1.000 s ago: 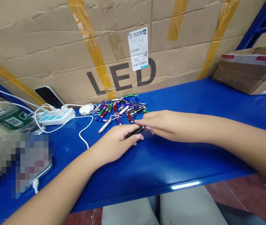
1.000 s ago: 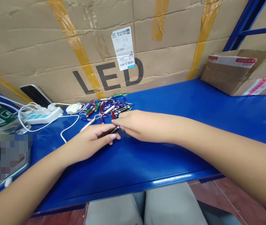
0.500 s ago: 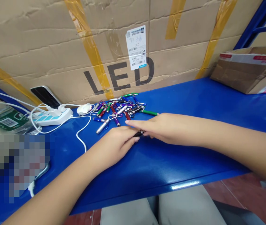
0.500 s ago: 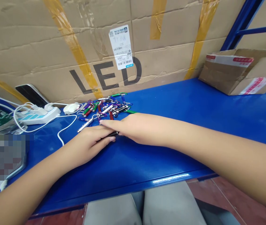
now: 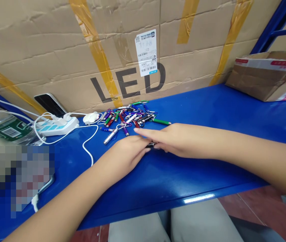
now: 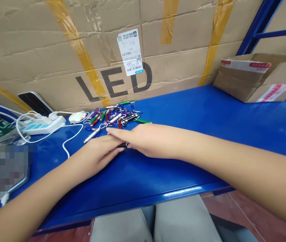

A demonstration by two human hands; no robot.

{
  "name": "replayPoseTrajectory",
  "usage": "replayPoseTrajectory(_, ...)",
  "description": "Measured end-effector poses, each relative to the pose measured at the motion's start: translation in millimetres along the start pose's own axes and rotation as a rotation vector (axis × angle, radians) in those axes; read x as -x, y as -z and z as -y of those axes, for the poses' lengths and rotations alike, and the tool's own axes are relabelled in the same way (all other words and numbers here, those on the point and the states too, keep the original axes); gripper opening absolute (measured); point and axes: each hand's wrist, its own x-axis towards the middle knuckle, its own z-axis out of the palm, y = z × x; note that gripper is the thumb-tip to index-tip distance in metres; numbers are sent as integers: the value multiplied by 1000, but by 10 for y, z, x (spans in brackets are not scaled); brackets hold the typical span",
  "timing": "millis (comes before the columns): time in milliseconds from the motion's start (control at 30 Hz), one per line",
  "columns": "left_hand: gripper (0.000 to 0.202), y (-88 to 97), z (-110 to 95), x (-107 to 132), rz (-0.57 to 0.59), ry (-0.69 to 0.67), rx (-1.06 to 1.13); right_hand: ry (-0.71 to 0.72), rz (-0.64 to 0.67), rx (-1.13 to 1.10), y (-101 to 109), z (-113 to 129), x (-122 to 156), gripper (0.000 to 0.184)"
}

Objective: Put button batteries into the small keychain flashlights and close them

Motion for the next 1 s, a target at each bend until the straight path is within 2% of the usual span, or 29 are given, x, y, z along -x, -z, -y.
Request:
replayPoseTrajectory(67,26,-34,27,22,-85,-122,-216,-81,38,-323,37,-1,-19,68)
replayPoseTrajectory(167,30,-17,27,52,-178,-197,-430,-171,102,-812,95,7,-48,67)
replayPoseTrajectory(233,33,21,-5,62,-212,-197,-454,-192,129,-1024,126,9,-57,71)
replayPoseTrajectory(333,32,66,-75,57,-212,-127,-349,-189,130,-1150,155,7,-57,73)
replayPoseTrajectory(400,27,77,-115,42,-229,-54,-247,-177,115,-1111,162,3,-58,69)
replayPoseTrajectory(467,23,80,-135,24,-251,42,-117,-174,51,-968,165,-9,-59,61)
replayPoseTrajectory(600,24,85,-123,0,-194,288,280,-145,-157,-396,184,-61,-51,37)
replayPoseTrajectory(667,24,89,-113,-5,-147,368,453,-78,-160,-136,201,-87,-40,29)
replayPoseTrajectory(733,24,90,-109,-9,-116,399,539,-20,-125,20,214,-97,-32,29)
replayPoseTrajectory(867,22,73,-99,-13,-126,353,470,-10,-115,90,208,-57,-46,27)
replayPoseTrajectory(1000,20,45,-65,1,-188,195,191,-91,-107,-142,169,14,-76,27)
